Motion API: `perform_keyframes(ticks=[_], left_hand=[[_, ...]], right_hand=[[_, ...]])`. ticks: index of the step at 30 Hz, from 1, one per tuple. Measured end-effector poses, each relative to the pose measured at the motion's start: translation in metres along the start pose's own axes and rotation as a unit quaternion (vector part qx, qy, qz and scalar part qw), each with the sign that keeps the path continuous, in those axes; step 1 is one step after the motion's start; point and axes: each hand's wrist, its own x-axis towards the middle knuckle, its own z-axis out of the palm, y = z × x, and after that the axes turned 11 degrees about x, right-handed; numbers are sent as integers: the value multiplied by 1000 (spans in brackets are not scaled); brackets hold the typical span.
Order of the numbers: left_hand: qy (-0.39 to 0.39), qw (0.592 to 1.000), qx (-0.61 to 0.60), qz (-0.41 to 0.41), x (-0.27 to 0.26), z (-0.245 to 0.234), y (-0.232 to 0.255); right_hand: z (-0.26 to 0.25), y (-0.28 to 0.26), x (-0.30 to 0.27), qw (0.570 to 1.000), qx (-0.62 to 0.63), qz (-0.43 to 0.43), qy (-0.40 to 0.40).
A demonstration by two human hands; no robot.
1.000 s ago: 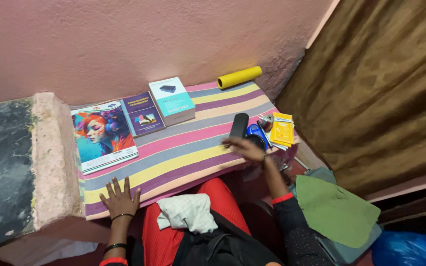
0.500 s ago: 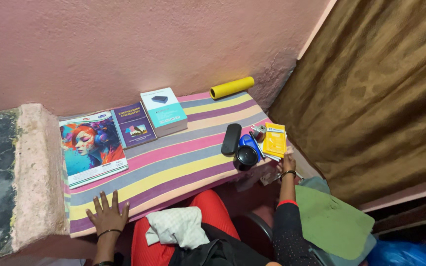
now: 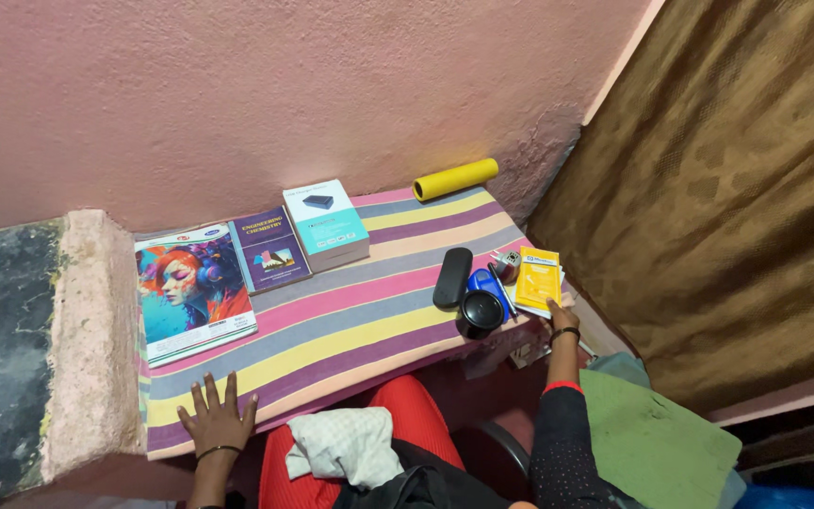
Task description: The person clears several items from a striped tablecloth, wipes the surface with a white cloth, and then returns the items to the table. The person handles books, a cup, a glasses case, a pen, and a small yellow packet.
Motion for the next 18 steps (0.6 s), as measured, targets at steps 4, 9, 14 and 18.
perform_keyframes(ticks=[4,9,14,18], left_hand=[[-66,998,22,5,7,-1,2],[-102,993,-65,-5,11,-3,12],[14,949,-307,64,-12,-4,38],[-77,799,-596,26,-43,-6,69]], right_hand=[[0,-25,1,991,127,-8,45],[39,-56,-46,964,225,-85,-109],[112,-19,-128,894,215,-23,-392],[163,89,-218,889,109,69,-440]])
